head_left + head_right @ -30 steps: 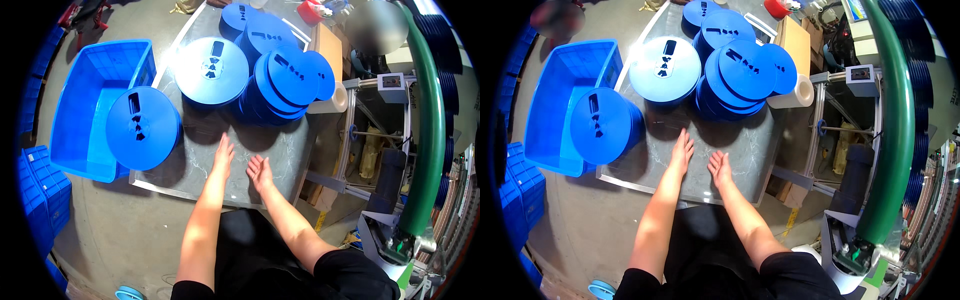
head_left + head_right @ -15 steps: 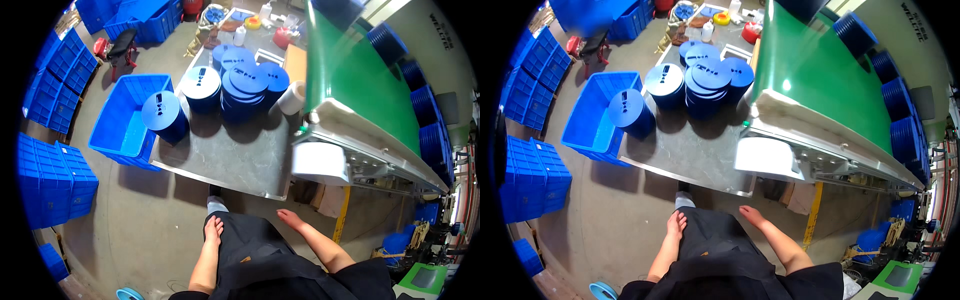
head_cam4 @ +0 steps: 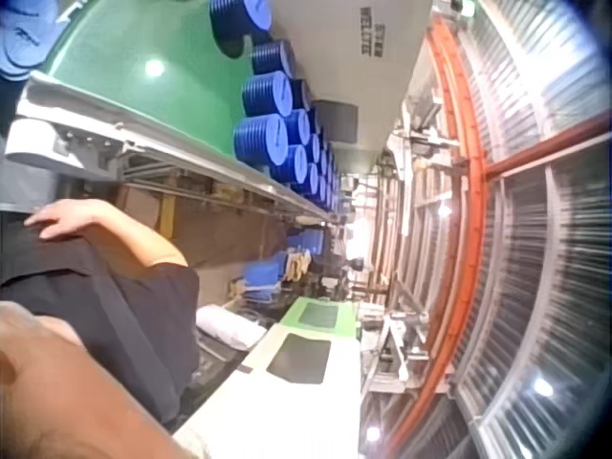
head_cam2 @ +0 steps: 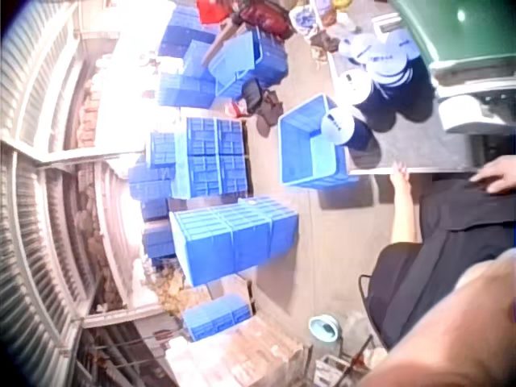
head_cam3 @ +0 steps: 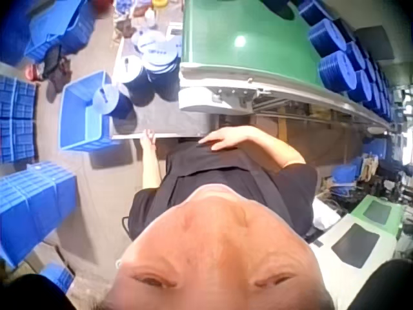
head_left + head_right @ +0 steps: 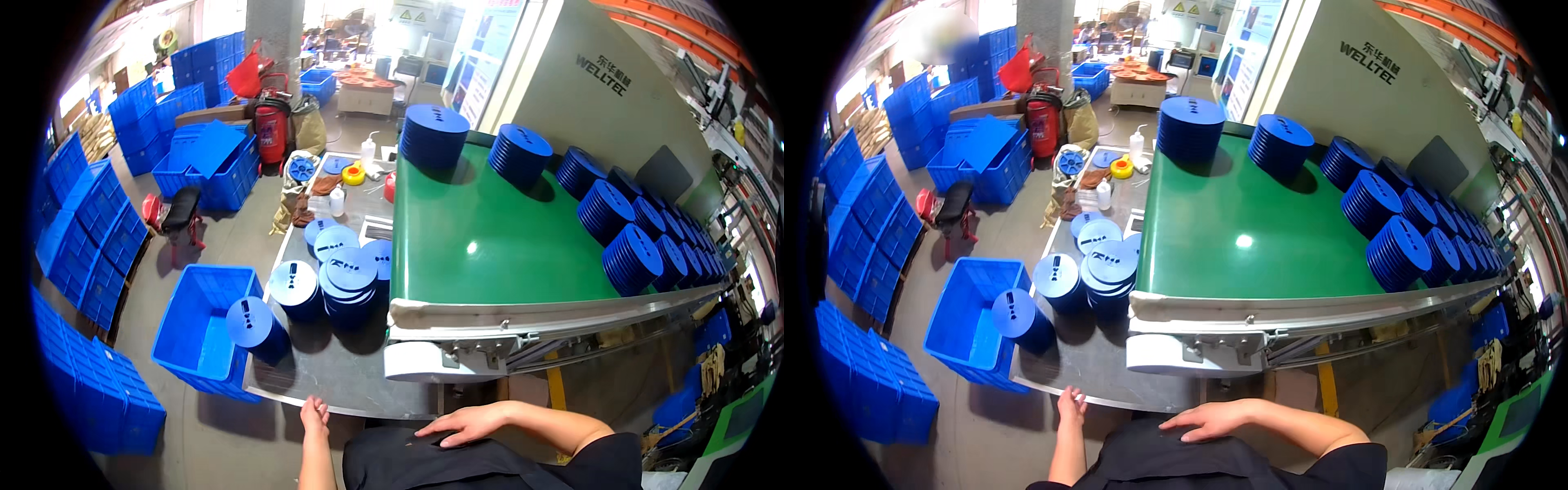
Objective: The person repeatedly picks up stacks of blue plastic lids from a table and places them onto a green conveyor belt. They also separate individual lids from stacks and place them on the belt. The person continues this process, moving lids between the table and the conveyor belt throughout the video.
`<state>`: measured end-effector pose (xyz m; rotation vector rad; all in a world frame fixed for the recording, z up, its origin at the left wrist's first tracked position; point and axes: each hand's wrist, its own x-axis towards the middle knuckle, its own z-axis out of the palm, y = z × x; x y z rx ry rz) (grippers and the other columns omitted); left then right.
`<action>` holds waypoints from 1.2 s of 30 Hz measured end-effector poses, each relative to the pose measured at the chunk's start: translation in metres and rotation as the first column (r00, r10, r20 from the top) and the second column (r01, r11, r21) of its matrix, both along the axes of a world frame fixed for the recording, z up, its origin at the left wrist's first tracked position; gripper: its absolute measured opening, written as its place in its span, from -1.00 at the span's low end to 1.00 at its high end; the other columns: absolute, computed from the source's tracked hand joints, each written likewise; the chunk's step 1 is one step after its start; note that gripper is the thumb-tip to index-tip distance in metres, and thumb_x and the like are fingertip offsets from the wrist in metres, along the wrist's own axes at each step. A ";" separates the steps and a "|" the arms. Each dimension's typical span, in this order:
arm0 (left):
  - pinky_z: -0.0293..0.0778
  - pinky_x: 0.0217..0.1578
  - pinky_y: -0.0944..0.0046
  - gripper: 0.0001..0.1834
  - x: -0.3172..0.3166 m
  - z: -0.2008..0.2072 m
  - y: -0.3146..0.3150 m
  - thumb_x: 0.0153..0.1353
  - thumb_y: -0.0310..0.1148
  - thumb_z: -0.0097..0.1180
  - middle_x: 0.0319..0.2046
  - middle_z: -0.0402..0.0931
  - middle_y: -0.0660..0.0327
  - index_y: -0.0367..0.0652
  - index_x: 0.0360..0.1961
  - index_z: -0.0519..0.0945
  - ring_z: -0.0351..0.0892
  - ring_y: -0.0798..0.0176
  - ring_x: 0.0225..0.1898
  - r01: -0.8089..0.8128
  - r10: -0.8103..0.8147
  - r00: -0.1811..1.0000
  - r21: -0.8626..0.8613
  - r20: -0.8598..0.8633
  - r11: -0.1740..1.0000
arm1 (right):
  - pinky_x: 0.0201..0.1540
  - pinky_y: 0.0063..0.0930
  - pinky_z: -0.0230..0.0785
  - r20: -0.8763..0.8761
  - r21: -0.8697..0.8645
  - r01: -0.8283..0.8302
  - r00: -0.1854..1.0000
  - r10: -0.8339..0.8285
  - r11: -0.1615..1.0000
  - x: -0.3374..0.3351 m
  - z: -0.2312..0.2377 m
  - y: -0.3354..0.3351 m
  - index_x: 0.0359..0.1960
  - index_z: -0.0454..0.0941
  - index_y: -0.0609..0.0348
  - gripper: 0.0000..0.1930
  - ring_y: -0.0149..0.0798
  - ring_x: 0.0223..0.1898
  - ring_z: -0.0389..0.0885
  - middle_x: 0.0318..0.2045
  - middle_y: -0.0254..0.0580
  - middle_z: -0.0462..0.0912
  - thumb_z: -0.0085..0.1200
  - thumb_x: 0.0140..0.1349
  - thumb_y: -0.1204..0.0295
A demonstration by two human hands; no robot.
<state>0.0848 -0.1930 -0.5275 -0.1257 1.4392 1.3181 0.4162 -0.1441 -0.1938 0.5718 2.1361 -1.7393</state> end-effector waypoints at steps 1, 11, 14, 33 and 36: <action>0.34 -0.32 0.23 -0.55 -0.007 0.016 0.023 0.18 -0.04 -0.03 -0.16 0.47 0.26 -0.01 0.03 0.37 0.47 0.22 -0.20 0.025 -0.026 1.000 0.057 0.012 0.998 | 0.27 -0.37 -0.02 -0.062 -0.038 -0.019 0.998 0.017 0.999 0.002 0.031 0.010 0.25 0.13 0.11 -0.46 -0.10 0.25 0.16 0.21 -0.01 0.22 -0.16 0.30 0.17; 0.25 0.04 0.15 -0.43 0.023 0.308 0.325 0.26 0.01 -0.17 0.07 0.35 0.10 -0.14 0.16 0.28 0.38 0.15 0.03 0.480 -0.245 0.856 0.525 -0.455 0.703 | 0.10 -0.37 0.23 -0.469 -0.026 0.737 0.588 -0.659 0.675 0.078 0.171 0.248 0.07 0.37 0.16 -0.52 -0.25 0.02 0.43 -0.07 -0.19 0.51 -0.10 0.25 0.09; 0.16 0.11 0.06 -0.43 0.057 0.358 0.401 0.27 0.02 -0.22 0.07 0.33 0.10 -0.12 0.17 0.27 0.31 0.12 0.09 0.597 -0.330 0.791 0.532 -0.515 0.600 | -0.01 -0.43 0.26 -0.393 -0.093 0.907 0.346 -0.852 0.411 0.100 0.133 0.366 -0.02 0.41 0.11 -0.56 -0.27 -0.09 0.45 -0.14 -0.27 0.51 -0.09 0.24 0.06; -0.06 0.13 -0.25 -0.19 0.188 0.401 0.603 0.14 0.34 -0.48 0.26 0.12 0.13 0.02 0.25 0.19 0.02 0.02 0.28 0.437 -0.253 0.888 0.533 -0.384 0.725 | 0.17 -0.16 0.13 -0.438 -0.362 0.931 -0.220 -0.871 -0.053 0.032 0.069 0.570 0.19 0.20 0.03 -0.25 0.06 0.17 0.24 0.12 0.07 0.31 -0.12 0.07 -0.20; 0.24 0.12 0.09 -0.38 0.204 0.418 0.591 0.31 0.08 -0.51 0.15 0.29 0.14 -0.14 0.16 0.29 0.28 0.08 0.16 0.345 -0.199 0.939 0.759 -0.281 0.552 | 0.23 -0.28 0.04 -0.565 -0.298 0.954 -0.194 -0.802 -0.021 0.039 0.082 0.555 0.24 0.10 0.16 -0.24 0.03 0.23 0.15 0.20 0.11 0.18 -0.11 0.13 -0.10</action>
